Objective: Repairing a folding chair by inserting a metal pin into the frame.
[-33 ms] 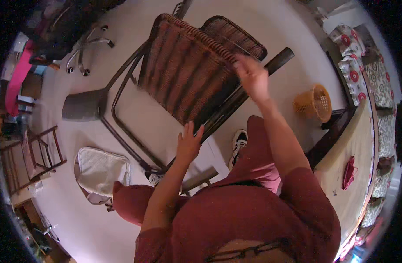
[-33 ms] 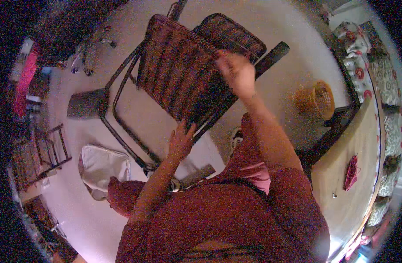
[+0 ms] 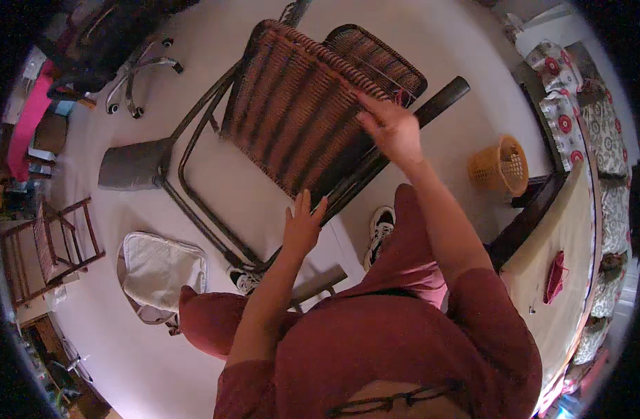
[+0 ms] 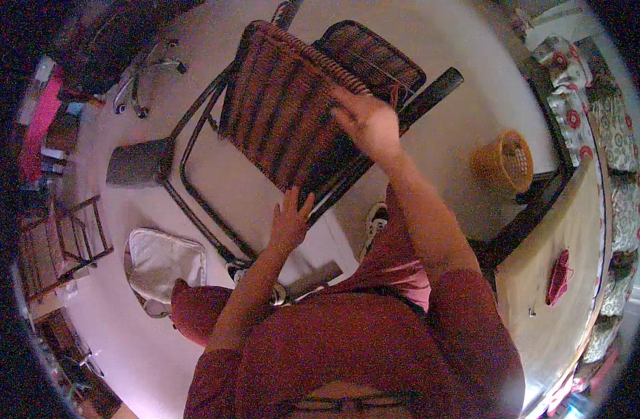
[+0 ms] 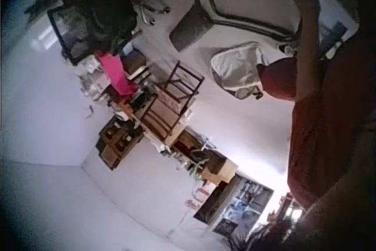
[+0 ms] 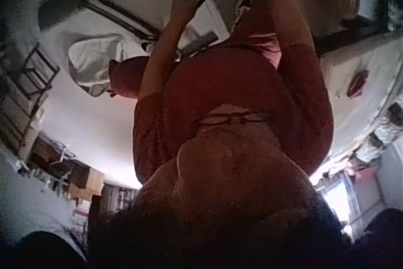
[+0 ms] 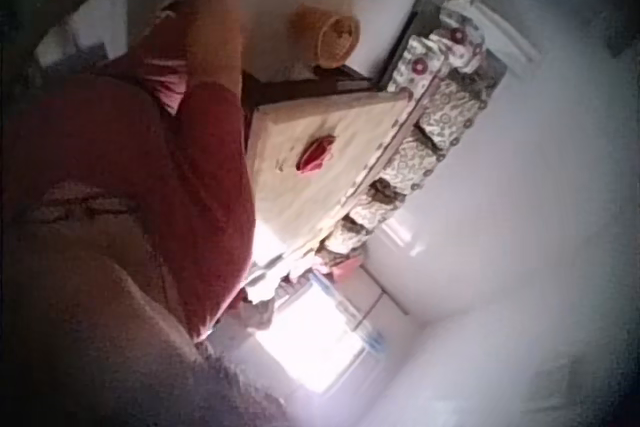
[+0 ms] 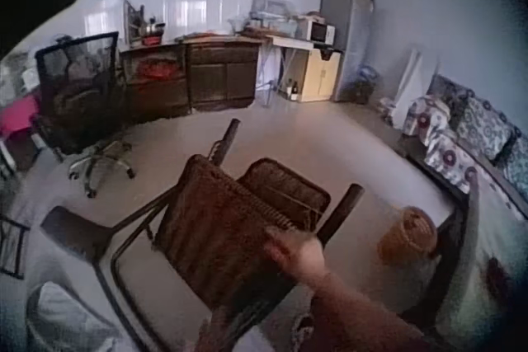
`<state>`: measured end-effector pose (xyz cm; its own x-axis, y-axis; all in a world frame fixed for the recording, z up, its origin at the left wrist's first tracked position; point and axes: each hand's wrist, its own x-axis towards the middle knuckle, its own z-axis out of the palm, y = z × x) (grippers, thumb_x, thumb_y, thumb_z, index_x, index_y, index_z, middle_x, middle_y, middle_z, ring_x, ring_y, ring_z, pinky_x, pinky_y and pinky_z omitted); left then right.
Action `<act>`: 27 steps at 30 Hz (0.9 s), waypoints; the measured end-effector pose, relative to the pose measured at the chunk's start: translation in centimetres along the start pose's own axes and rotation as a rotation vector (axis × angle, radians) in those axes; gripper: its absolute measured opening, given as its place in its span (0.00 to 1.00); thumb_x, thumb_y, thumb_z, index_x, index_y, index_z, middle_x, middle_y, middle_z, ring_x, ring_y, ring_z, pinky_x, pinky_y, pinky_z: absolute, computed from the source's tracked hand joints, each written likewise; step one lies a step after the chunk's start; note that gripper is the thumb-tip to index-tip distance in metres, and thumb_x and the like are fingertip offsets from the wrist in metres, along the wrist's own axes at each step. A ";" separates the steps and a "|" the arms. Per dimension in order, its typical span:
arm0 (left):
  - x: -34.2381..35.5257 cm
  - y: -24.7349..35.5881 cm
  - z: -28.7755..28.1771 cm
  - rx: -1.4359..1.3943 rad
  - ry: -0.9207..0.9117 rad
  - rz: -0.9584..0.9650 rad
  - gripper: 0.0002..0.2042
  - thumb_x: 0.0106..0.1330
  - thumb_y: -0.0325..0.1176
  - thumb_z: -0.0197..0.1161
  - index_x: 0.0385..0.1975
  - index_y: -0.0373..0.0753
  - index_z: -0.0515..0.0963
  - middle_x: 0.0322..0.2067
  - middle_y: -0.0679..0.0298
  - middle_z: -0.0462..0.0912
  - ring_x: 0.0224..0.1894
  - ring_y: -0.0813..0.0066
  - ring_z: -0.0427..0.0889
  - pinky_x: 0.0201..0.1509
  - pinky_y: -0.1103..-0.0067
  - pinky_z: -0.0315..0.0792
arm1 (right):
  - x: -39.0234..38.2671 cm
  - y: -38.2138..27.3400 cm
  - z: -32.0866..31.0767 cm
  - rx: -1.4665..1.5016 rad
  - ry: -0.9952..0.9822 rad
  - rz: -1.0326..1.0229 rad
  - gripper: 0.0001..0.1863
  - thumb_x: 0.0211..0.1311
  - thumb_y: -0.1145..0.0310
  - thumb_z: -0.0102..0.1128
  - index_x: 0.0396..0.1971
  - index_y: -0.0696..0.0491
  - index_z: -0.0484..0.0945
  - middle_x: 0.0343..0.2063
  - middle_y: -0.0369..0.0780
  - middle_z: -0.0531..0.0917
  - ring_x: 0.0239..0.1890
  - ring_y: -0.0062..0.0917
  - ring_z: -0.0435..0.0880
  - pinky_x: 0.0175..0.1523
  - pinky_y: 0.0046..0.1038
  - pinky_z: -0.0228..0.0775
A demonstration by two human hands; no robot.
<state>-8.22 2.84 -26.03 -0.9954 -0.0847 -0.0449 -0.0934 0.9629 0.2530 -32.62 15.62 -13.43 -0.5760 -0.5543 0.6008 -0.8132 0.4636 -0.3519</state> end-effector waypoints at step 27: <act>-5.7 -0.9 5.3 0.312 -0.313 -0.104 0.39 0.46 0.39 0.67 0.60 0.48 0.54 0.62 0.55 0.50 0.64 0.57 0.51 0.56 0.50 0.56 | 2.3 5.7 -7.1 1.147 0.488 0.827 0.08 0.64 0.68 0.44 0.37 0.54 0.70 0.17 0.32 0.68 0.17 0.15 0.65 0.21 0.19 0.58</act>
<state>-2.33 3.85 -31.14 -0.9220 -0.1497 -0.3570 -0.1336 0.9886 -0.0694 -37.99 21.91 -9.02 -0.9985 -0.0265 0.0486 -0.0346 -0.3865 -0.9216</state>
